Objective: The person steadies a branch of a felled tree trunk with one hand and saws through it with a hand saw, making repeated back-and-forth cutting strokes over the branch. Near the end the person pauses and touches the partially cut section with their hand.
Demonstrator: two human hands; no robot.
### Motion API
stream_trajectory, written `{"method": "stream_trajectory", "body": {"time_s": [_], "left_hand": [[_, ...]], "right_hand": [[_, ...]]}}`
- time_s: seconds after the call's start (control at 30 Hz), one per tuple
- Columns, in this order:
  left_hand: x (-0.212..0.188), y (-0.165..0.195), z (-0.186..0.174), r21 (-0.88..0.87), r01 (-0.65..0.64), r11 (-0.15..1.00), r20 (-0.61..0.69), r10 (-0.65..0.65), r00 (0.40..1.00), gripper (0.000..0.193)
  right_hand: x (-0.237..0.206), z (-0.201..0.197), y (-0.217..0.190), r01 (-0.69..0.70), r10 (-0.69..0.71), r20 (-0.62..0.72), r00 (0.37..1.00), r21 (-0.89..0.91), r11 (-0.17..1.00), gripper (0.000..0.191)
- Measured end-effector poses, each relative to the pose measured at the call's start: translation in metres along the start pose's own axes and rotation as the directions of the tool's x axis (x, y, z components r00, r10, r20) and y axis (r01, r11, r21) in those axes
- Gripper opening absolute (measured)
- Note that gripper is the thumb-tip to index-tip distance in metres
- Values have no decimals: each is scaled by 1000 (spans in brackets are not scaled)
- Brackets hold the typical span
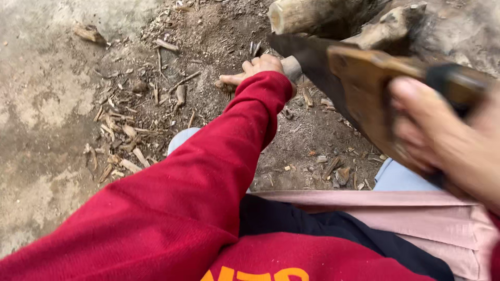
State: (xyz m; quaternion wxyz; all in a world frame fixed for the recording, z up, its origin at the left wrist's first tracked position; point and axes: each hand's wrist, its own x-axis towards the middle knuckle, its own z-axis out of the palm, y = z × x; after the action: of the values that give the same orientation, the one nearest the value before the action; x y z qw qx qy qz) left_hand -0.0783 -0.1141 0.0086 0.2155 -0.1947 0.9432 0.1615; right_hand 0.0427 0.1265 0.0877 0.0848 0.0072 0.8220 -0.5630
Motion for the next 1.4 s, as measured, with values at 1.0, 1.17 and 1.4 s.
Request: {"method": "stream_trajectory", "body": {"time_s": [1.0,1.17,1.4], "left_hand": [[-31,-9,20,180,-91,979,-43,100,994,97],[-37,0,-6,331,-133,934,297,30,954,86],[-37,1,10,133,6,991,71,-16,997,95]], "right_hand": [[-12,54,4,242,-245,-26,969,-99,965,28],[-18,49,3,231,-238,-32,971,-136,963,24],[0,50,-2,190,-184,56,981,-164,968,26]]}}
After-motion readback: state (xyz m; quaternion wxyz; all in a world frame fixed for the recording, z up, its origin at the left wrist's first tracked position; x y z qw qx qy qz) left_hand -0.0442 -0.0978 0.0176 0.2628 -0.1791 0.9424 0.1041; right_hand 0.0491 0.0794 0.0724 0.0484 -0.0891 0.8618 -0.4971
